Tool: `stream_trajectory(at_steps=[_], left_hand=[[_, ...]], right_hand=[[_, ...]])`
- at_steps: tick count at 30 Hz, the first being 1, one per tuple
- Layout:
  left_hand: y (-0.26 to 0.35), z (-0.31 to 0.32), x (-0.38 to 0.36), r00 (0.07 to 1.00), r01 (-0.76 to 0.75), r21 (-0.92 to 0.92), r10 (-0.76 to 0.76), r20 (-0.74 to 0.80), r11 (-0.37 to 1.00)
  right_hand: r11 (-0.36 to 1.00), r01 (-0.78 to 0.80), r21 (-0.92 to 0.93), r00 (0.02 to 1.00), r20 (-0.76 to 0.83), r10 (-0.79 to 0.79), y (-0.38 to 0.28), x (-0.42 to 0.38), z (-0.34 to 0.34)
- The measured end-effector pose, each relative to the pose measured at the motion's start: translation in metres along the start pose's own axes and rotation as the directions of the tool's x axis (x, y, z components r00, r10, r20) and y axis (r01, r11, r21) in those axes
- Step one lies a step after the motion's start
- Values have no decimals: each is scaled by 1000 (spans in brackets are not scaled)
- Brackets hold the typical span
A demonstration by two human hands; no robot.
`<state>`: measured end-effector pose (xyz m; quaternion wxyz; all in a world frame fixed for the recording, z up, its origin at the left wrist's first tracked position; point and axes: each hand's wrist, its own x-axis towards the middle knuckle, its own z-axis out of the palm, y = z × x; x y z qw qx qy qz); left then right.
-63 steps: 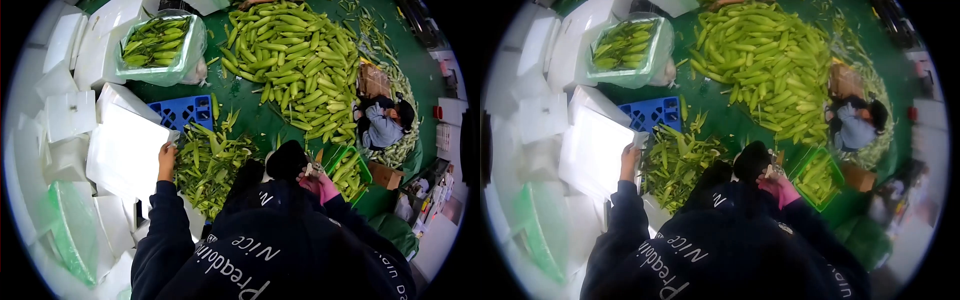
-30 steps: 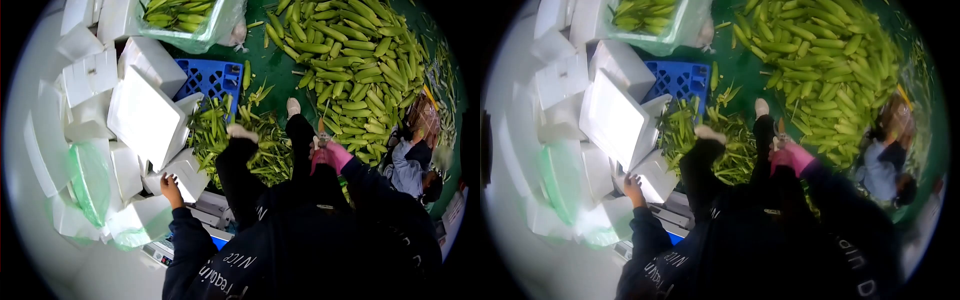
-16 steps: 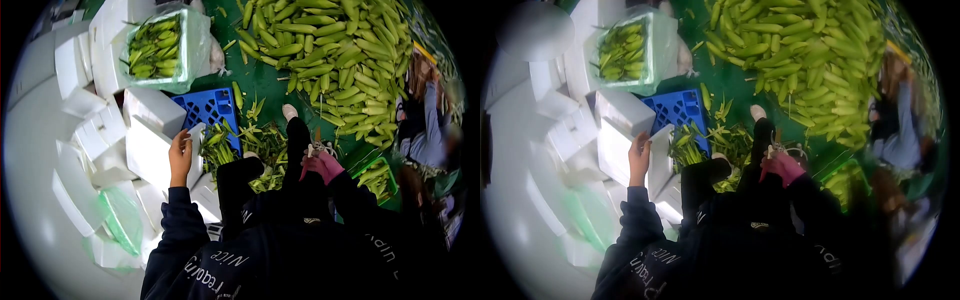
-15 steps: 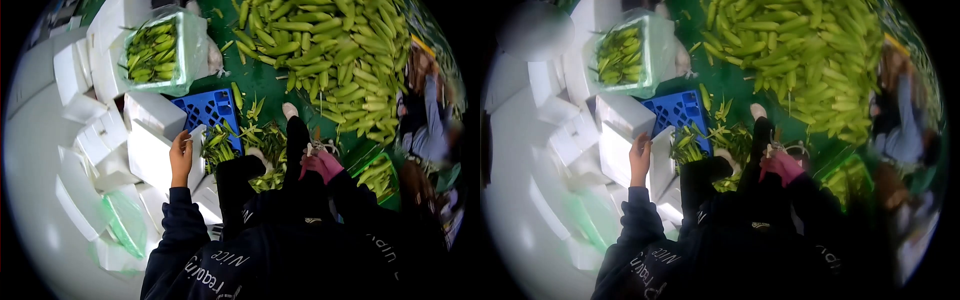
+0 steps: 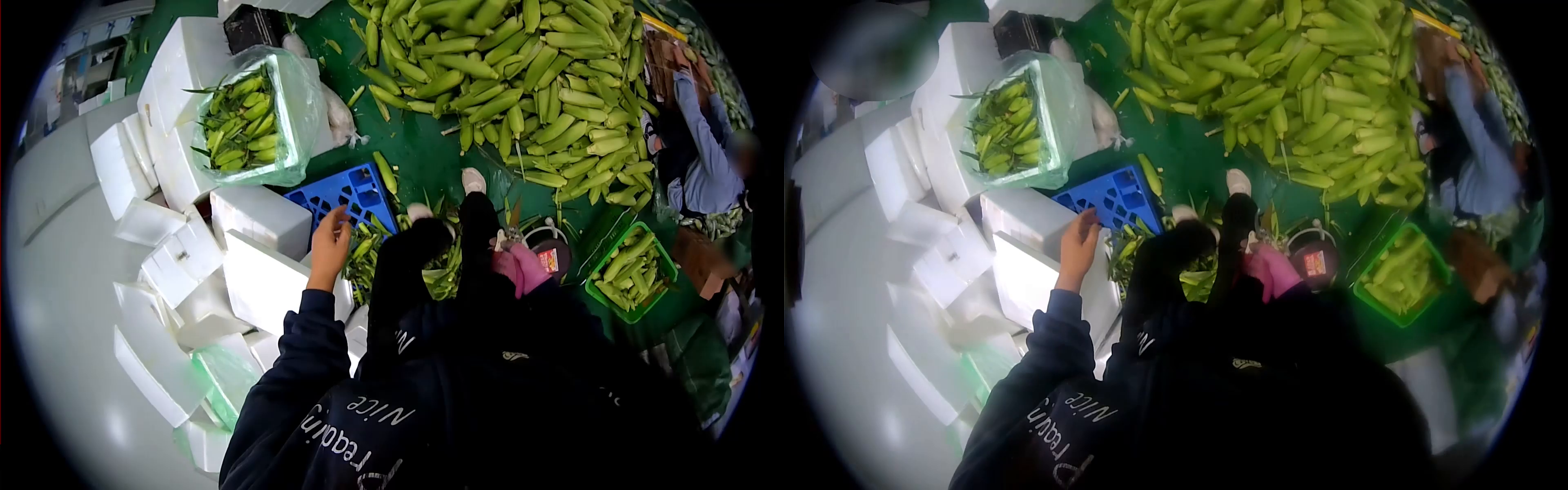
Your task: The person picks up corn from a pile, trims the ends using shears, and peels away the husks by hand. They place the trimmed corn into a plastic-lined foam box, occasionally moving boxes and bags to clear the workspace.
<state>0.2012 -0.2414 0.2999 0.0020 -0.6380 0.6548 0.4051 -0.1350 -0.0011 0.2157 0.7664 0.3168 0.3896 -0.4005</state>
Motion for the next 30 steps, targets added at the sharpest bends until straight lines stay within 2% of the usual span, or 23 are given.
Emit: stream_trajectory(at_steps=[2,3,5,6,8,11,12,13,16,19,21,23,25,27,29,30], left_hand=[[-10,1,-2,997,29,5,-29,66,1000],[-15,3,-1,995,32,26,-35,94,999],[-45,16,9,989,45,-14,-42,140,999],[-57,25,17,979,110,-28,-104,175,994],[-82,46,33,965,142,-1,-138,224,990],[-156,89,68,959,92,-5,-87,271,996],[-177,101,79,955,101,10,-100,278,995],[-190,113,92,952,113,19,-113,283,993],[-199,137,127,958,172,-86,-147,246,981],[-247,179,161,951,279,-351,-205,233,894],[-282,213,185,907,415,-389,-339,252,822],[-338,260,209,891,440,-276,-377,253,854],[-409,316,236,915,350,-58,-328,234,935],[-410,339,262,836,518,18,-511,202,855],[-418,363,291,860,497,127,-507,61,858],[-452,392,311,878,472,96,-458,-139,876]], right_hand=[[1000,15,-5,1000,8,-15,28,23,-38],[995,-33,-95,990,133,46,43,41,-81],[993,-36,-108,993,109,47,41,12,-33],[990,-102,-93,986,125,113,43,11,-35],[972,-227,-67,960,152,235,44,6,-34],[994,-101,33,993,-53,103,49,-6,21],[984,-173,34,985,26,172,66,19,-19],[986,-164,19,986,10,164,67,25,-24],[993,-117,-11,993,-34,117,65,45,-1],[995,-86,-49,994,-65,83,64,76,22],[996,-53,-70,996,-74,47,62,109,31],[997,-17,-82,996,-91,10,67,146,38],[997,23,-74,994,-103,-30,72,190,41],[997,62,-52,991,-120,-68,76,224,41],[997,70,-38,987,-141,-75,77,256,35],[997,67,-25,986,-152,-70,76,268,31]])
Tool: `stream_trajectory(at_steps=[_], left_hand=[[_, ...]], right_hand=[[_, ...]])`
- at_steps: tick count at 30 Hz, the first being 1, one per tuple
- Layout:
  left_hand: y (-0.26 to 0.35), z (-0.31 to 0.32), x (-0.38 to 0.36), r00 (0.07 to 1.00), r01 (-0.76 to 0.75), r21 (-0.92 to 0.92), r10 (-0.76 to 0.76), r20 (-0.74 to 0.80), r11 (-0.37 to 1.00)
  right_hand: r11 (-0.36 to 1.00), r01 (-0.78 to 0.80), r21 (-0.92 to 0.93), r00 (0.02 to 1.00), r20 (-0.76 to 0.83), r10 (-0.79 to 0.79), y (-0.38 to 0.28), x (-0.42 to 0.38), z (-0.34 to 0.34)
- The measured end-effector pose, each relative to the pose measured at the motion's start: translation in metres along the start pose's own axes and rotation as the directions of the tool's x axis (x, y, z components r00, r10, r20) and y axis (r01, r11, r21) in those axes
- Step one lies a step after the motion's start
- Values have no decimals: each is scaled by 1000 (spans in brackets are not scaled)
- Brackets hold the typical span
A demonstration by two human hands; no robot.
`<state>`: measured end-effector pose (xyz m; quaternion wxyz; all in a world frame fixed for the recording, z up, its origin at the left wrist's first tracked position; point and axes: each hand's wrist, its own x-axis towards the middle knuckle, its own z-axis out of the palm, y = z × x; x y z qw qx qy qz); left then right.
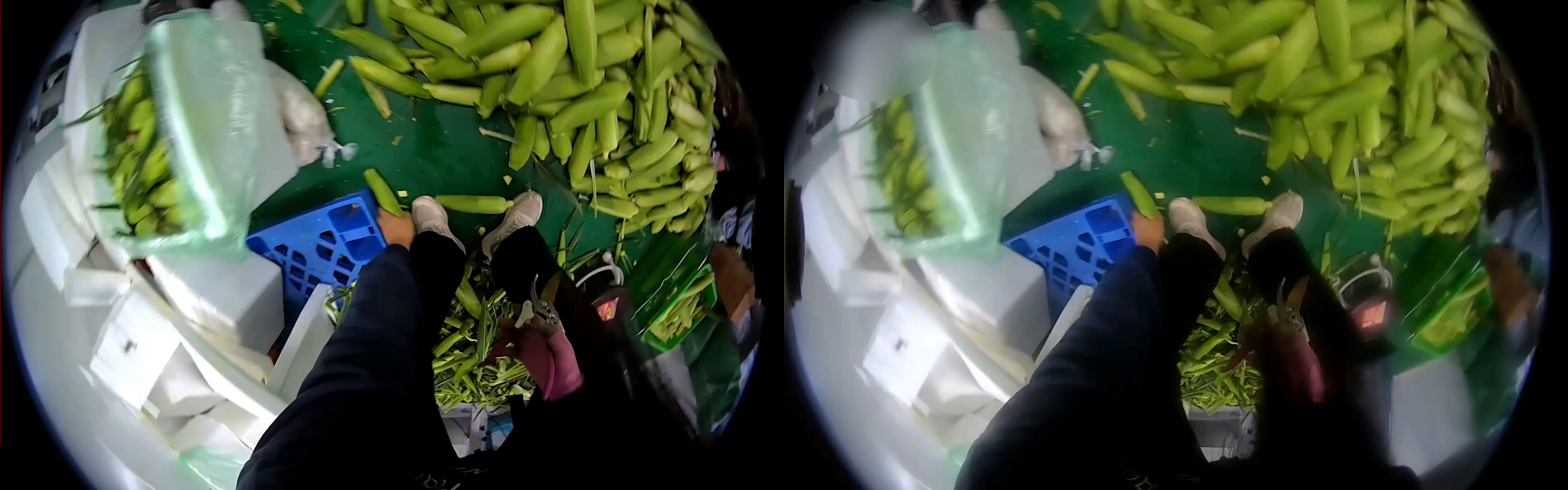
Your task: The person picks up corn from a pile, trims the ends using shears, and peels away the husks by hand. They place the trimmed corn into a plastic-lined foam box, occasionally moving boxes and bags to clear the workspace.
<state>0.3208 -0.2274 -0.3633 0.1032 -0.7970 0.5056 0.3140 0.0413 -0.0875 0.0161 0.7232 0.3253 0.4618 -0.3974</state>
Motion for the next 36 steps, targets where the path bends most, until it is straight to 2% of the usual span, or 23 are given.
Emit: stream_trajectory(at_steps=[1,2,3,5,7,11,12,13,14,15,16,17,18,19,21,22,23,25,27,28,32,35,36], left_hand=[[-20,26,27,999,-26,9,26,-45,1000],[-6,35,39,980,184,27,-181,-78,983],[-11,57,46,949,188,98,-155,-275,977],[-17,77,43,934,213,92,-175,-312,973],[11,73,33,879,343,140,-264,-398,929],[22,57,36,956,269,208,-235,-175,940],[23,60,36,961,56,221,8,-276,974],[34,57,32,896,-155,251,243,-371,956],[41,47,32,812,-519,122,533,-238,846],[51,46,31,721,-692,99,692,37,715],[73,37,20,574,-796,23,743,343,604],[81,39,16,226,-938,-133,856,465,320],[90,43,10,-60,-979,-196,821,568,64],[103,55,-4,-229,-973,-133,700,676,-190],[122,64,-29,-208,-956,-41,572,794,-291],[120,68,-32,-161,-964,-3,577,801,-265],[109,72,-37,-114,-972,30,578,808,-234],[81,79,-38,111,-992,128,616,780,16],[87,80,-43,155,-986,165,574,804,34],[86,84,-43,144,-976,213,587,797,-50],[112,72,-32,83,-978,164,481,873,-128],[134,39,-21,233,-930,361,642,730,-73],[153,15,-18,285,-938,345,641,713,34]], right_hand=[[1000,-5,12,1000,-9,5,1,8,-7],[1000,-13,13,1000,-16,13,0,16,-13],[1000,-24,16,999,-30,24,0,21,-19],[998,-54,25,997,-45,55,4,21,-31],[996,-78,37,996,-47,80,7,22,-35],[995,-82,61,996,-33,84,9,17,-32],[995,-78,67,997,-24,80,10,17,-28],[995,-63,83,998,-22,65,5,16,-19],[994,-51,96,998,-20,54,1,15,-11],[993,-44,107,999,-18,47,-4,14,-5],[992,-40,118,999,-14,42,-7,14,0],[990,-46,131,999,-4,47,-10,13,2],[988,-52,143,999,6,52,-12,12,4],[986,-67,151,998,21,64,-14,12,4],[950,-90,298,992,107,61,-16,14,-2],[899,-108,425,984,177,34,-17,17,-10],[932,-75,355,994,97,43,-22,14,-2],[980,-45,196,996,-64,59,-33,7,15],[976,-17,218,999,-28,24,-25,7,9],[973,-11,229,1000,-2,12,-21,7,6],[916,8,400,994,100,-52,-16,4,-11],[901,58,431,980,146,-133,-20,2,-11],[897,19,441,982,161,-99,-22,3,-14]])
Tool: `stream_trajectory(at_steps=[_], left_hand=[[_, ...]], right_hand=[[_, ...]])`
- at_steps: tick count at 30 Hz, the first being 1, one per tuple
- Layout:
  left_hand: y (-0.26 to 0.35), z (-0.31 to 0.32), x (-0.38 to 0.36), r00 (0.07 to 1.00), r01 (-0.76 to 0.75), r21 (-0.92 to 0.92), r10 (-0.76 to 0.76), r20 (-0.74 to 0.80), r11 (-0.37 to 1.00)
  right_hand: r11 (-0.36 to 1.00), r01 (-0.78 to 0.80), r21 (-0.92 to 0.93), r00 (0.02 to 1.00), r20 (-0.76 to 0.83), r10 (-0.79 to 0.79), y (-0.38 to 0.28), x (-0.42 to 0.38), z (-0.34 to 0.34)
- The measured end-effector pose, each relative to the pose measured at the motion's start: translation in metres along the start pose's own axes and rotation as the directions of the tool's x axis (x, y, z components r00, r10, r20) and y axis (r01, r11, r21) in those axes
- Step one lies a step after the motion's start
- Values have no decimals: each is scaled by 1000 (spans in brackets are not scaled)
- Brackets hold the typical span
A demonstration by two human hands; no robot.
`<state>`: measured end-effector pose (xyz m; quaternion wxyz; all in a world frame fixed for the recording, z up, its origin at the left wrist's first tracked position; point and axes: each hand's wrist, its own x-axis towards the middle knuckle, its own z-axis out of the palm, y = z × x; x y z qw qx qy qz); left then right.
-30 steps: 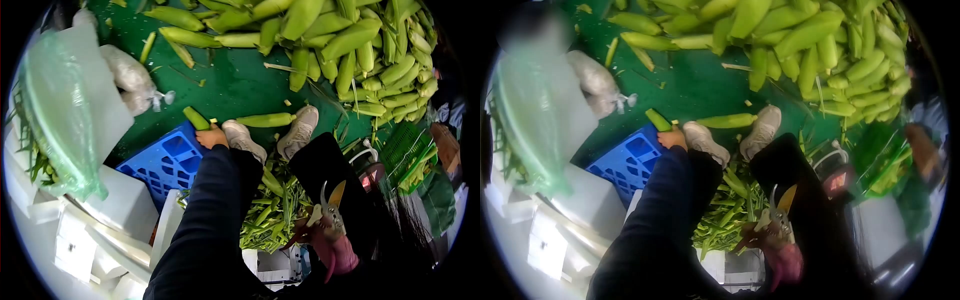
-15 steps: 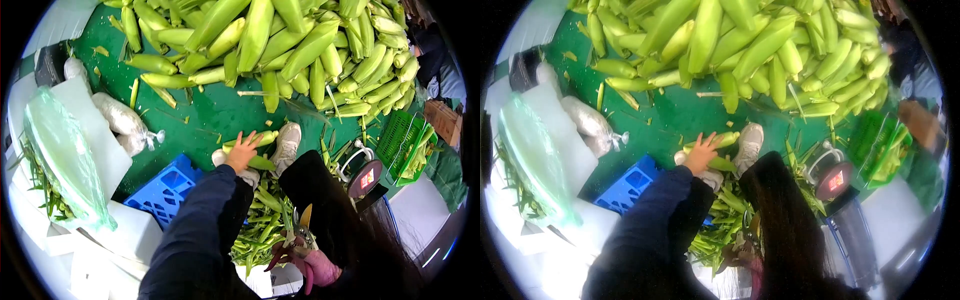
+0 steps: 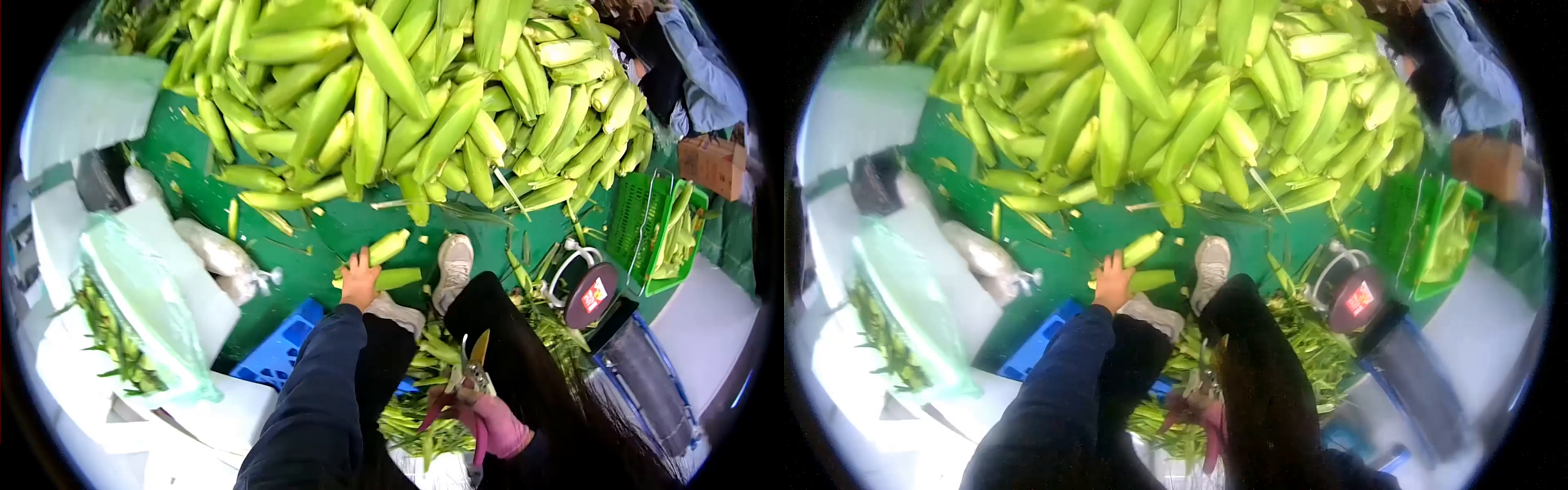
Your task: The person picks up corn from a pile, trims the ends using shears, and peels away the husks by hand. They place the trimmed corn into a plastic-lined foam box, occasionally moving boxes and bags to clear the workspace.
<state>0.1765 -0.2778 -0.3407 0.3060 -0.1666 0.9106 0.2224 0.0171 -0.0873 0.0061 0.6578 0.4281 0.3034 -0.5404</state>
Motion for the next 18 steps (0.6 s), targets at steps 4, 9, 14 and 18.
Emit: stream_trajectory(at_steps=[4,9,14,18], left_hand=[[-11,-135,7,919,57,-115,-97,-381,992],[71,-362,48,809,44,-14,-43,-586,999],[125,-460,68,687,136,-156,-207,-696,978],[102,-381,43,870,-220,-515,-73,-488,829]], right_hand=[[999,28,-35,998,-60,-30,16,-1,-11],[962,95,-256,980,-148,-136,48,-2,-28],[973,132,-188,951,-251,-178,81,5,-61],[982,182,-48,935,-302,-188,106,-9,-63]])
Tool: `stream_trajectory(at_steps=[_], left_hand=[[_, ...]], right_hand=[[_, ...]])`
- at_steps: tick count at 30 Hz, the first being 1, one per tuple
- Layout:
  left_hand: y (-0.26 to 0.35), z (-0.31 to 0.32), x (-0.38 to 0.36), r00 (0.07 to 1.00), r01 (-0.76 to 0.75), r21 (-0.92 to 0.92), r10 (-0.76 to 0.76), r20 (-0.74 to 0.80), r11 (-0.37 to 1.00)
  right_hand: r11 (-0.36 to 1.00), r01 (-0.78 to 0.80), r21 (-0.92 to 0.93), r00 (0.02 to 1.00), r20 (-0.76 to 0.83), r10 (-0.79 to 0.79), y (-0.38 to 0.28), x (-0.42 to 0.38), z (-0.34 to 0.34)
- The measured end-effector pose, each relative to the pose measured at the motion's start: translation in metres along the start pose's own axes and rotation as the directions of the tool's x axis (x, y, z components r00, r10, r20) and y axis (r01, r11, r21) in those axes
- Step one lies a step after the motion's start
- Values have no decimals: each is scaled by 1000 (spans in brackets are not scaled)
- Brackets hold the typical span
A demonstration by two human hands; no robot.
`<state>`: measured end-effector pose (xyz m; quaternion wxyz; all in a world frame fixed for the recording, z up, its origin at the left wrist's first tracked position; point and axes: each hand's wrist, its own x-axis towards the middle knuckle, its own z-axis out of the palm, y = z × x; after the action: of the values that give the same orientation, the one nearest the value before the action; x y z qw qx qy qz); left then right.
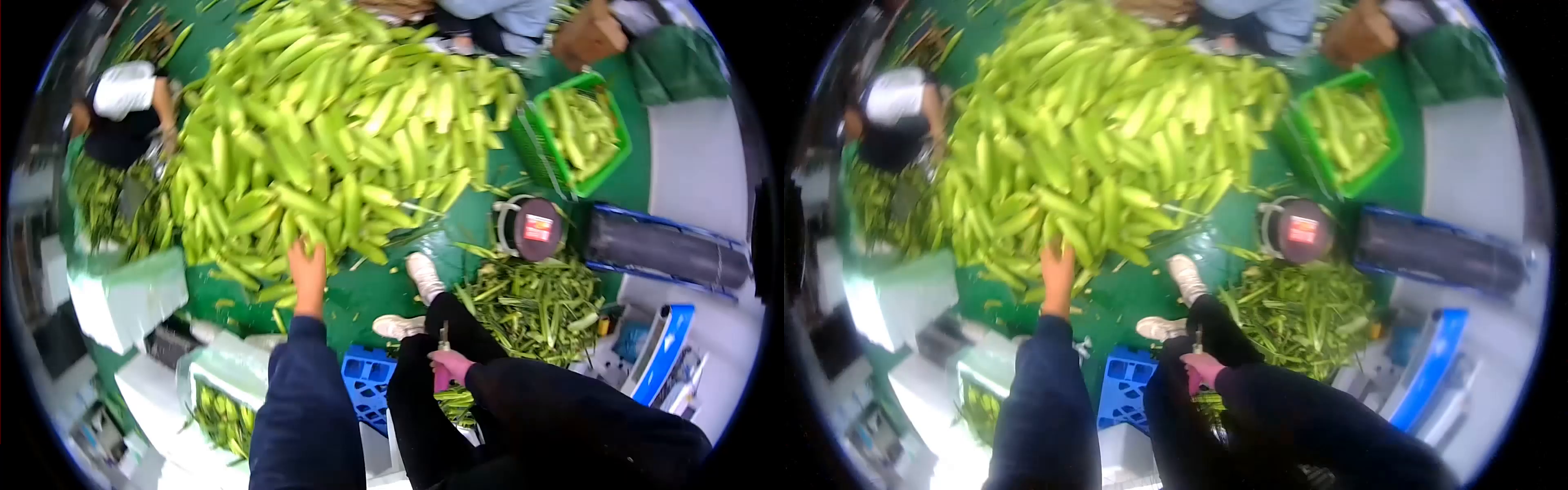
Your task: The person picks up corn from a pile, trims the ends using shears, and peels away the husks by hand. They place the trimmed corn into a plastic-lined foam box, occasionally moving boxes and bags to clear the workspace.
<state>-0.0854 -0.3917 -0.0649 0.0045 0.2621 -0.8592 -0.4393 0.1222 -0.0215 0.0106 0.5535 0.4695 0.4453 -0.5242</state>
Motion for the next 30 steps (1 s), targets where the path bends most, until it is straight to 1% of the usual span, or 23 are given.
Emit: stream_trajectory(at_steps=[1,3,4,6,7,8,10,11,13,14,15,16,17,18,19,21,24,25,26,27,28,29,30], left_hand=[[25,-5,-38,977,141,6,-140,161,990],[17,-3,-113,895,84,-60,-48,444,995],[0,-2,-153,859,-93,34,63,508,995],[-12,-24,-231,678,98,220,-227,699,971],[-23,-34,-268,598,121,418,-402,693,900],[-38,-56,-327,631,124,390,-375,679,913],[-44,-74,-362,477,275,554,-612,631,786],[-80,-78,-386,507,376,460,-594,625,804],[-23,-98,-377,473,595,337,-657,587,730],[-20,-100,-369,571,367,411,-551,609,834],[-16,-103,-363,638,123,477,-438,633,870],[-2,-91,-356,683,421,305,-519,514,854],[28,-81,-337,672,660,63,-626,396,748],[65,-72,-316,764,578,7,-544,348,816],[106,-67,-298,834,505,-33,-478,277,862],[130,-27,-290,796,605,-451,-495,347,656],[203,-26,-288,831,557,-577,-419,367,598],[188,8,-305,827,556,-684,-403,393,473],[188,26,-321,850,520,-682,-391,353,515],[183,34,-327,878,476,-666,-350,326,574],[186,30,-333,796,600,-681,-395,458,420],[189,26,-340,705,702,-665,-384,596,255],[184,19,-347,718,687,-698,-334,611,201]], right_hand=[[1000,-5,-1,999,42,5,0,-7,0],[999,37,-40,995,98,-33,-13,-24,-3],[999,52,10,987,151,-53,-22,-36,-4],[998,54,43,987,151,-60,-29,-50,-11],[997,49,55,986,158,-57,-36,-58,-17],[988,36,148,992,115,-54,-51,-65,-28],[962,14,273,994,101,-43,-55,-67,-37],[948,32,316,992,109,-70,-58,-68,-43],[919,31,394,988,130,-89,-75,-81,-48],[913,-7,408,992,119,-45,-92,-101,-45],[914,-64,402,961,273,-53,-97,-99,-55],[935,-74,347,936,348,-55,-109,-106,-56],[956,-94,278,905,423,-34,-116,-123,-49],[982,-137,127,838,544,46,-130,-148,-42],[995,3,98,846,531,-55,-124,-145,-34],[964,128,-231,819,573,28,-146,-179,-7],[792,162,-589,830,515,213,-164,-175,20],[653,283,-703,855,494,161,-165,-176,30],[478,370,-797,876,471,107,-167,-177,40],[446,401,-800,895,445,-6,-167,-177,53],[408,424,-808,903,413,-120,-168,-177,67],[680,256,-687,967,186,-175,-163,-177,75],[658,402,-636,913,221,-344,-147,-160,82]])
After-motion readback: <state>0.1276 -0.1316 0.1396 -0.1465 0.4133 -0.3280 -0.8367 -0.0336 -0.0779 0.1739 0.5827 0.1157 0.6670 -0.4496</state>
